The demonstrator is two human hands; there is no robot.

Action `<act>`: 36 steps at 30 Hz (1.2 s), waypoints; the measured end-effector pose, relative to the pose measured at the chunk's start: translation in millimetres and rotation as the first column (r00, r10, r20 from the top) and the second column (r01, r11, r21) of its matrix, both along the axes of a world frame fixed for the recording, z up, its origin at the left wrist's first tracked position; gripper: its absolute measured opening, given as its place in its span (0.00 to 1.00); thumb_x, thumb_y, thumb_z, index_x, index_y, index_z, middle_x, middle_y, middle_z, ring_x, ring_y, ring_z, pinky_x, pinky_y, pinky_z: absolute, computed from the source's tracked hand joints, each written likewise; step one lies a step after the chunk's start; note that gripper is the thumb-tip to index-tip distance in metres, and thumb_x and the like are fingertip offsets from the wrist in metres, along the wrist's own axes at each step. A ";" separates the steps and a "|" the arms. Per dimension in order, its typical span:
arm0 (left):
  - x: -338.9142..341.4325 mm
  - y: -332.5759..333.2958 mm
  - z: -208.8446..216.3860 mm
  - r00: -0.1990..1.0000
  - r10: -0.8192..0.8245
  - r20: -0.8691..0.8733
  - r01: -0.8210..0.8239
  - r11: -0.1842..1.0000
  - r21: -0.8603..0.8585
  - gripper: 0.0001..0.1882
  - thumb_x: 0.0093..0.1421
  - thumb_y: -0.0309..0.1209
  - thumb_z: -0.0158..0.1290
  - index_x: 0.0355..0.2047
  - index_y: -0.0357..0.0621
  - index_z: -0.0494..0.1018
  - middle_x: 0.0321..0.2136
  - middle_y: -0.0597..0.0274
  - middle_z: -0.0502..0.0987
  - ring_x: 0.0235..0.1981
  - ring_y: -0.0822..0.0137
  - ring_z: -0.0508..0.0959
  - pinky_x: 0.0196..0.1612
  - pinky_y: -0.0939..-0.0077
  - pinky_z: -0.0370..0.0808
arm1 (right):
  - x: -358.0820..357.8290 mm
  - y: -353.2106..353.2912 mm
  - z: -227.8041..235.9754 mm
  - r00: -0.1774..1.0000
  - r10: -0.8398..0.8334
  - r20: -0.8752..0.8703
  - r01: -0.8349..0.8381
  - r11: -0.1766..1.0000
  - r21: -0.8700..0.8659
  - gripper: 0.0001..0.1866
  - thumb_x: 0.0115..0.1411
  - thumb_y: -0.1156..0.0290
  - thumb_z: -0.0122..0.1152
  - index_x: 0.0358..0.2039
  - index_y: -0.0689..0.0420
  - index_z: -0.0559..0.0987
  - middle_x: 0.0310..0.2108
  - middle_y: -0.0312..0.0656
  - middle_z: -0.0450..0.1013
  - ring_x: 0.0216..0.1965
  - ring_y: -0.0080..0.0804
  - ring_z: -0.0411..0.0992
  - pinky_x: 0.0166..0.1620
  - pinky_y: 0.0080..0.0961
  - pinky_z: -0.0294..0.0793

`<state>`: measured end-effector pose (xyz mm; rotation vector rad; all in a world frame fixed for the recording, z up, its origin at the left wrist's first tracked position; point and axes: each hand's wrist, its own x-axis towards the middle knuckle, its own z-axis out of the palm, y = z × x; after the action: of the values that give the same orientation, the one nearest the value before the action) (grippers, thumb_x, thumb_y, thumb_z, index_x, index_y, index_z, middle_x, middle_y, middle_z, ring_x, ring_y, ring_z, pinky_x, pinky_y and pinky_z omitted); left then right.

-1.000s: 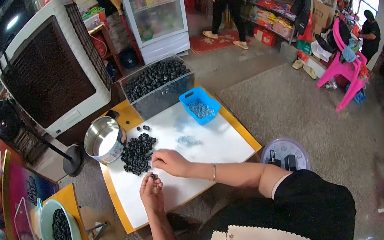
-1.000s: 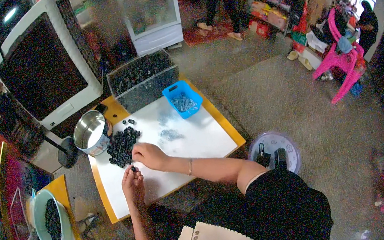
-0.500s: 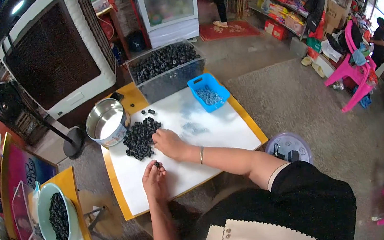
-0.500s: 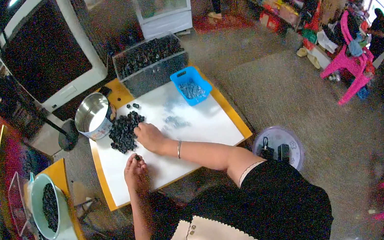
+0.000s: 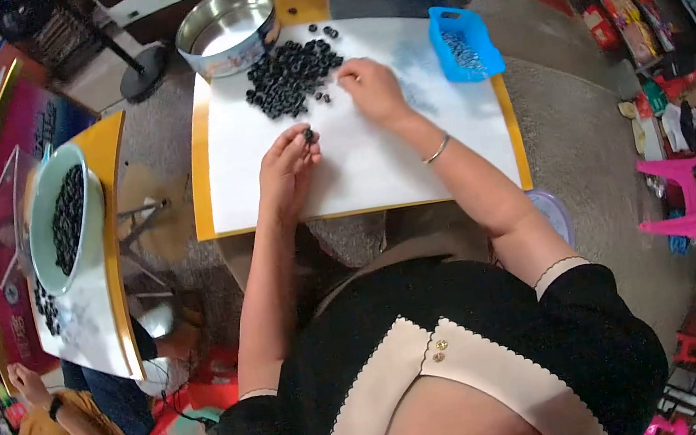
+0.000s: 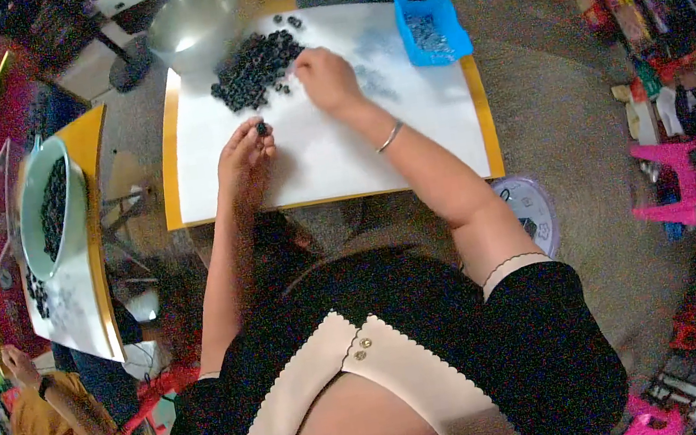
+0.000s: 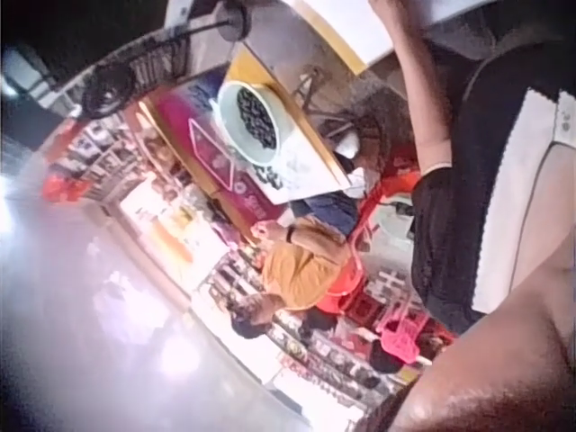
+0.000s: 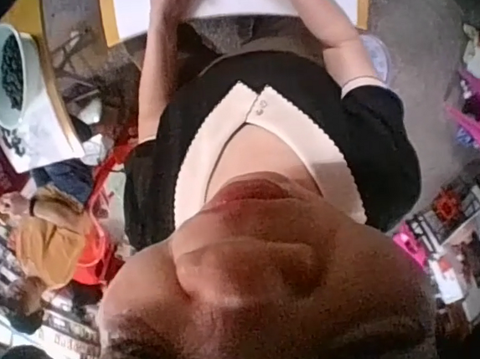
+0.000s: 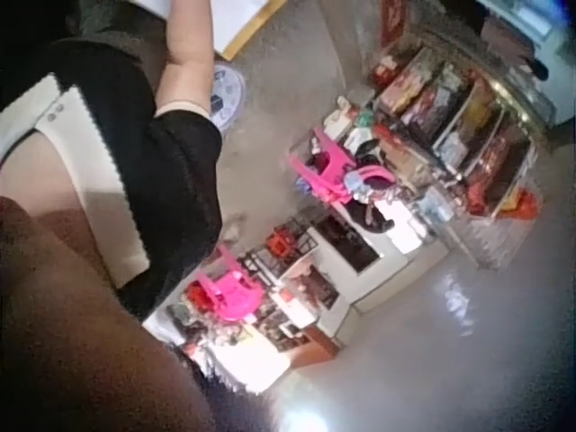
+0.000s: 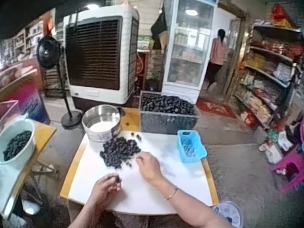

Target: The person sorts and assembles small black plastic components by hand at a table.

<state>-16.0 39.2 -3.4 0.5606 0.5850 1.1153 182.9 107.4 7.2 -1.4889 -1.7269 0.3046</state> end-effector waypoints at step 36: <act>-4.2 1.0 -3.8 0.999 0.006 0.034 -0.005 0.999 -0.033 0.14 0.59 0.24 0.48 0.45 0.33 0.67 0.34 0.54 0.74 0.30 0.71 0.75 0.35 0.80 0.75 | -7.5 -21.4 -7.8 0.980 0.150 -0.128 -0.162 0.983 -0.085 0.11 0.52 0.71 0.57 0.36 0.59 0.77 0.32 0.43 0.74 0.31 0.30 0.72 0.37 0.23 0.71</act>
<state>-20.1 40.2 -7.2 0.5108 0.5752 1.1167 175.3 86.0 -0.6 -1.3741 -1.7548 0.5560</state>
